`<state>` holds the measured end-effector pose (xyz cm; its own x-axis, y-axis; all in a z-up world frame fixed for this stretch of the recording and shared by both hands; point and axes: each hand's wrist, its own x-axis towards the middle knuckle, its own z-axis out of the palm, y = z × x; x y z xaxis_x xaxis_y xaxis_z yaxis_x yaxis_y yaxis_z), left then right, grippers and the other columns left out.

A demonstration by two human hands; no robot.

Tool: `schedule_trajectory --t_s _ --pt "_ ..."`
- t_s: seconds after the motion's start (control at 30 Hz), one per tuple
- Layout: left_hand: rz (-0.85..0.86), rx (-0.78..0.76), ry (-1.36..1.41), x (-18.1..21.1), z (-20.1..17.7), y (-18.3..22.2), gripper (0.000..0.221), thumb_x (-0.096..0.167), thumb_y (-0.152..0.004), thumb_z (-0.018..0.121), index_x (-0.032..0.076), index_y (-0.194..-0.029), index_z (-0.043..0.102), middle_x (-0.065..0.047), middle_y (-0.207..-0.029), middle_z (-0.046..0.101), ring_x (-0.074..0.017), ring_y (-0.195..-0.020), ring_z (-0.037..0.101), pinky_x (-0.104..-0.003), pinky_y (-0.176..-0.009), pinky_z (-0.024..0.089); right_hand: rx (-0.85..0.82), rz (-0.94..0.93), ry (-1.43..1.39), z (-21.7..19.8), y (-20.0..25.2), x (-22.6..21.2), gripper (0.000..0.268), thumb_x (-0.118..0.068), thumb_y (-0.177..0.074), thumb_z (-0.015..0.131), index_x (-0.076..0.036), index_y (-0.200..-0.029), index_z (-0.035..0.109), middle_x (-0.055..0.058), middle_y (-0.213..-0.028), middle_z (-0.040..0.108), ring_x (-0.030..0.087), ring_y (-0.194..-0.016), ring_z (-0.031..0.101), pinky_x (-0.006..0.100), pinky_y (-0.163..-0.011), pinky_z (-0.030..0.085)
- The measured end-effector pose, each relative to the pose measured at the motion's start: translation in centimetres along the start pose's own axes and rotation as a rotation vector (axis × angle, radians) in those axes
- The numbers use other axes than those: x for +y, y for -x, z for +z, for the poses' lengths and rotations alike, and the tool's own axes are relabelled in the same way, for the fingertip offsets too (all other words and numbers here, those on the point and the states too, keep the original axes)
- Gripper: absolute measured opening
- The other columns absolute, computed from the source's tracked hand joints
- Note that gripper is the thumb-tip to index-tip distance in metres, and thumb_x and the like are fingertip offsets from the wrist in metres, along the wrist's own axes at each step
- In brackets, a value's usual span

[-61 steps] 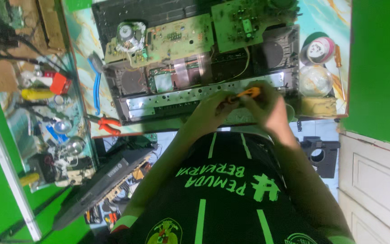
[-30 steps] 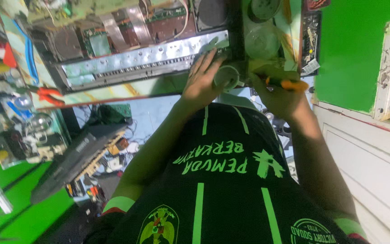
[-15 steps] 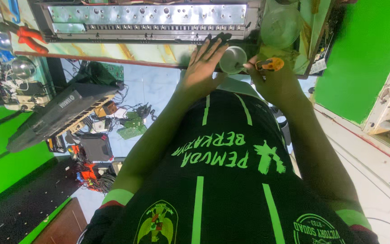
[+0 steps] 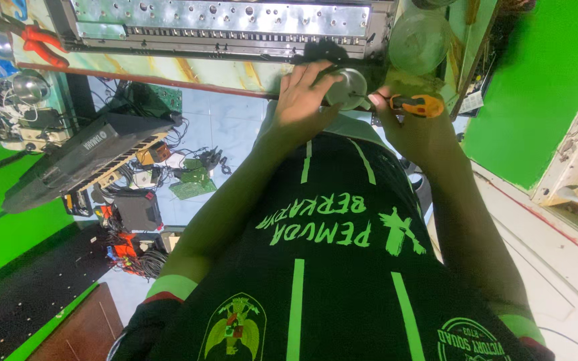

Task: The person disassembles a musical keyboard using a screwdriver and a prying tool to disconnect wires and manipulate internal components on a workbench.

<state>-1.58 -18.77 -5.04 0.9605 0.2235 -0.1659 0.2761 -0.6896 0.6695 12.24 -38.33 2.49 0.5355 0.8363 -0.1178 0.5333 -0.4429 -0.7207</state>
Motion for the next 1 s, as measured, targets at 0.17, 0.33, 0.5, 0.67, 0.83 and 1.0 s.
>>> schedule_trajectory --t_s 0.17,0.33,0.5,0.67,0.83,1.0 --pt "0.002 0.035 -0.041 -0.4 0.6 -0.2 0.047 0.028 -0.086 0.079 0.015 -0.129 0.069 -0.01 -0.144 0.051 -0.03 -0.135 0.044 -0.047 -0.105 0.036 -0.172 0.091 0.134 0.9 -0.7 1.2 0.023 -0.026 -0.113 0.062 -0.008 -0.099 0.068 0.007 -0.071 0.066 0.023 -0.062 0.065 0.037 -0.058 0.05" --pt "-0.01 0.053 -0.015 -0.5 1.1 -0.1 0.044 0.028 -0.087 0.079 0.015 -0.128 0.069 -0.009 -0.145 0.052 -0.029 -0.135 0.044 -0.047 -0.106 0.036 -0.095 0.053 0.087 1.1 -0.5 1.0 0.023 -0.03 -0.109 0.063 -0.009 -0.1 0.068 0.007 -0.073 0.066 0.023 -0.063 0.065 0.037 -0.057 0.05" --pt "0.008 0.016 -0.044 -0.6 1.0 -0.4 0.046 0.027 -0.085 0.078 0.013 -0.127 0.069 -0.011 -0.144 0.052 -0.0303 -0.134 0.043 -0.049 -0.105 0.035 -0.205 0.178 0.08 0.3 -1.4 0.3 0.026 -0.029 -0.112 0.061 -0.009 -0.097 0.07 0.006 -0.071 0.066 0.022 -0.06 0.064 0.037 -0.058 0.048" --pt "0.042 0.007 -0.054 -0.5 0.7 -0.6 0.044 0.025 -0.084 0.078 0.014 -0.126 0.07 -0.012 -0.147 0.051 -0.0306 -0.135 0.043 -0.05 -0.107 0.034 -0.15 0.117 -0.042 -0.7 -1.4 -0.6 0.026 -0.029 -0.111 0.06 -0.007 -0.101 0.07 0.006 -0.072 0.066 0.02 -0.064 0.065 0.035 -0.06 0.049" --pt "0.017 -0.015 -0.068 -0.7 0.8 -1.0 0.043 0.028 -0.083 0.078 0.015 -0.123 0.072 -0.014 -0.137 0.054 -0.0313 -0.127 0.046 -0.049 -0.101 0.035 -0.148 0.125 -0.005 -1.0 -1.6 -0.6 0.027 -0.027 -0.112 0.06 -0.007 -0.096 0.069 0.005 -0.073 0.067 0.018 -0.065 0.066 0.035 -0.061 0.051" --pt "-0.043 -0.051 -0.116 -1.1 1.5 -1.2 0.039 0.029 -0.086 0.073 0.017 -0.123 0.072 -0.014 -0.133 0.056 -0.0315 -0.123 0.049 -0.049 -0.1 0.036 -0.09 0.148 -0.186 -0.4 -1.7 -0.1 0.017 -0.021 -0.106 0.067 -0.007 -0.098 0.07 0.005 -0.076 0.068 0.017 -0.067 0.067 0.034 -0.061 0.05"
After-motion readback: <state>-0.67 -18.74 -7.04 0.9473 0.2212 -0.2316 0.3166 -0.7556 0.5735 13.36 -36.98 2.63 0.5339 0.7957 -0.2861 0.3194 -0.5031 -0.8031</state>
